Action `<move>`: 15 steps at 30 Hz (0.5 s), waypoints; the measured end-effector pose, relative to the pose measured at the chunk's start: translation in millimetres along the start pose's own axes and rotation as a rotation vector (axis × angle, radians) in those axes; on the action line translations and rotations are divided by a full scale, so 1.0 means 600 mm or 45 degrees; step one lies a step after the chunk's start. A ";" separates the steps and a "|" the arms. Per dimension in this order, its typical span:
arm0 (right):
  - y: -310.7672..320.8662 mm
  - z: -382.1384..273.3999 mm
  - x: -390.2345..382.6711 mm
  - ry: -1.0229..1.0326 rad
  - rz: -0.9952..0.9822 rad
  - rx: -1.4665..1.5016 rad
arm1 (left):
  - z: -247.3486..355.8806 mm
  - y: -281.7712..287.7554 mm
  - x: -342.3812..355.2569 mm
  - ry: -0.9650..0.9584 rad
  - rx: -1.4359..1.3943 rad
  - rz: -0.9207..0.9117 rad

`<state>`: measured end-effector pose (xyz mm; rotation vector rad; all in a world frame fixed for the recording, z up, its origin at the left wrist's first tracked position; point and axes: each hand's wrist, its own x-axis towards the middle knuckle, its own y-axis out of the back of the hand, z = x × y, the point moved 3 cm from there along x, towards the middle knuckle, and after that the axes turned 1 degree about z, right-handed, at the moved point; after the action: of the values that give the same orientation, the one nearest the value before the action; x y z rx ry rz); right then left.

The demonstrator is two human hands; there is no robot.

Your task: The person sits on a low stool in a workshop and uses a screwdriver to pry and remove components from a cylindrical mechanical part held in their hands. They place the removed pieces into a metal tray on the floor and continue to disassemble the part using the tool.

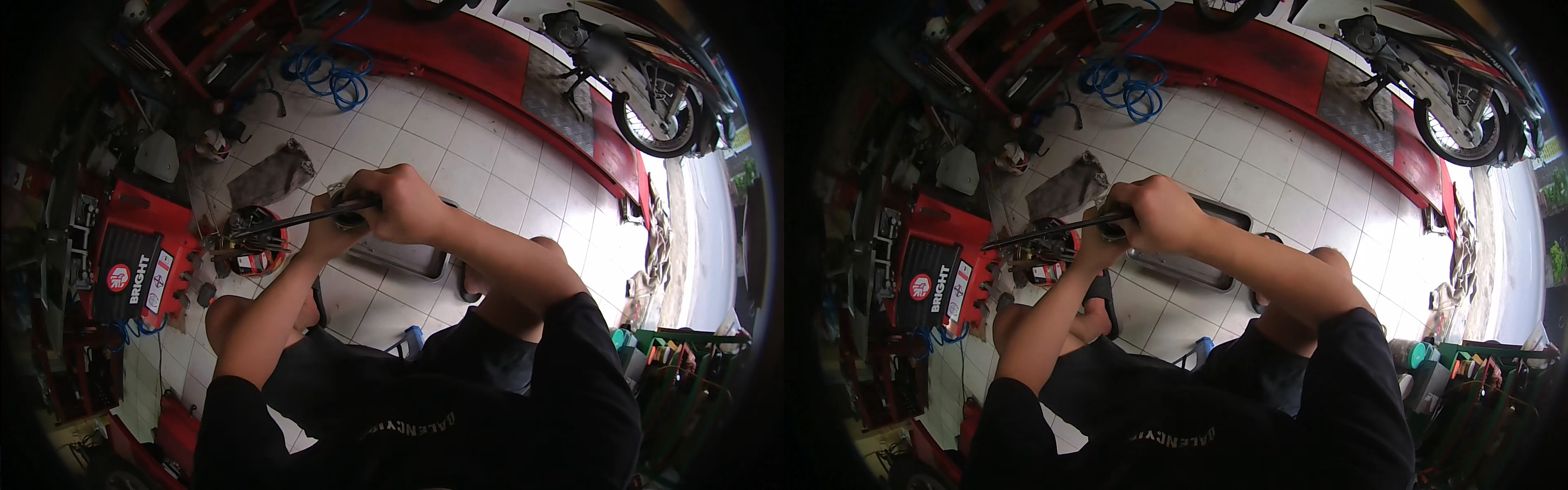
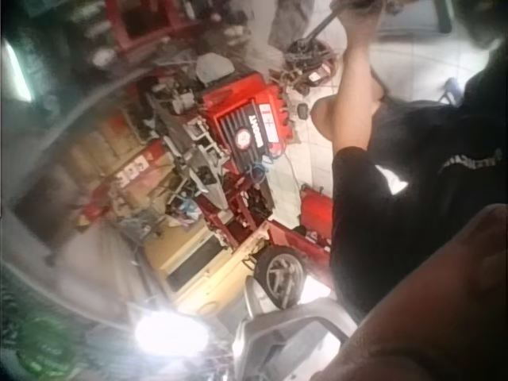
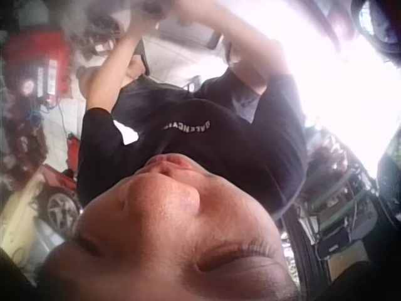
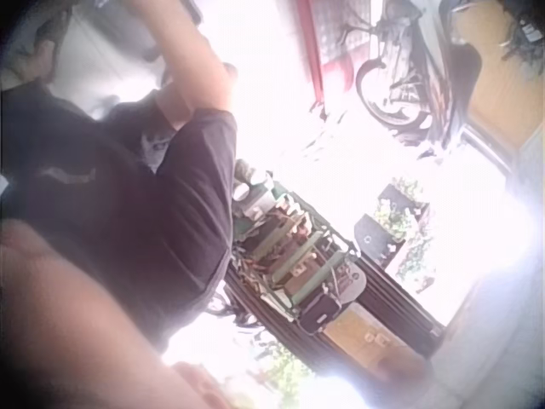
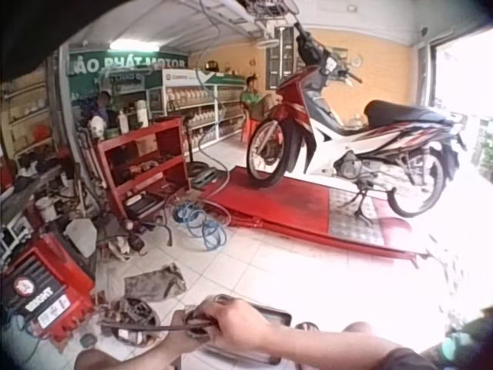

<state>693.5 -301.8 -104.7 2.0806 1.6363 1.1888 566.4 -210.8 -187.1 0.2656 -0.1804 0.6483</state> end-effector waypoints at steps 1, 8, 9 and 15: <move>-0.004 0.003 -0.002 -0.007 -0.073 -0.021 | -0.002 -0.002 -0.003 0.023 -0.012 -0.014; 0.027 0.009 0.000 -0.124 -0.276 0.069 | -0.023 0.003 -0.018 0.189 -0.082 -0.074; 0.029 0.022 -0.002 -0.197 -0.238 0.142 | -0.026 -0.008 -0.017 0.283 -0.407 0.099; 0.053 0.069 -0.012 -0.583 0.188 0.714 | -0.037 0.064 0.011 0.709 -1.343 0.577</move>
<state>745.1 -307.2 -114.6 2.5812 1.7312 0.2347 549.8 -171.1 -199.3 -0.9912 -0.0246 0.9601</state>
